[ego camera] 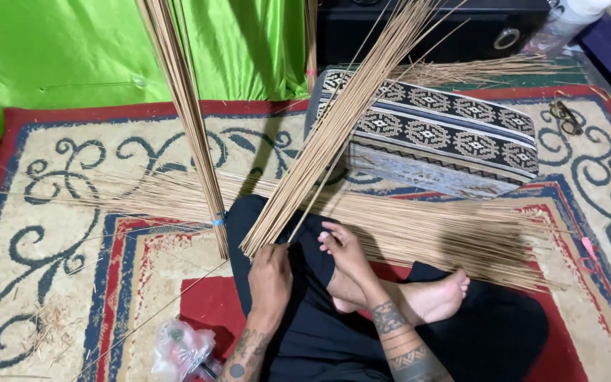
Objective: The person sits cross-legged on a carpeted floor surrounded by bundles of thin bamboo sticks. They take individual sticks from a bundle, hold each one up, flex and run their hands along it, and set it aside, working through the sticks one at a time.
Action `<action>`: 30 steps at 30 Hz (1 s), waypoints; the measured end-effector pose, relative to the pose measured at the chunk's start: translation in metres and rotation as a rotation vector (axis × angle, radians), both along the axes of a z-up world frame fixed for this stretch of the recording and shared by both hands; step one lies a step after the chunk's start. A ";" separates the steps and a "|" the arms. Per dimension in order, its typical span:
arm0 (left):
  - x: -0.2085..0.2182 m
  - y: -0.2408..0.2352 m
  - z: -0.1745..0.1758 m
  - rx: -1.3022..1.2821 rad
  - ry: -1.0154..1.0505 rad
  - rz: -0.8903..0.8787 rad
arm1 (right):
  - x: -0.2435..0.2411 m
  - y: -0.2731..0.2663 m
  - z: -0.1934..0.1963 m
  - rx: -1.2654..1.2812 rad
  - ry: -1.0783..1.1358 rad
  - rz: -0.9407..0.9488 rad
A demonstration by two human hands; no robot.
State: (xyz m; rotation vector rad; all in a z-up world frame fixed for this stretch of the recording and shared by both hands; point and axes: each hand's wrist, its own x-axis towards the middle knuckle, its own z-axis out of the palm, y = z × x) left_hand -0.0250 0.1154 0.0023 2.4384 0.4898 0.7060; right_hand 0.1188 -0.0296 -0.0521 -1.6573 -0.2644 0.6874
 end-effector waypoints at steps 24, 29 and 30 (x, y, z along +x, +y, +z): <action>0.007 -0.083 -0.033 -0.100 0.107 -0.551 | 0.050 -0.091 -0.094 -1.054 -0.735 -0.052; 0.010 -0.081 -0.030 -0.188 0.126 -0.521 | 0.067 -0.100 -0.040 -1.101 -1.001 0.012; 0.009 -0.080 -0.029 -0.191 0.128 -0.531 | 0.072 -0.105 -0.028 -1.109 -0.995 0.006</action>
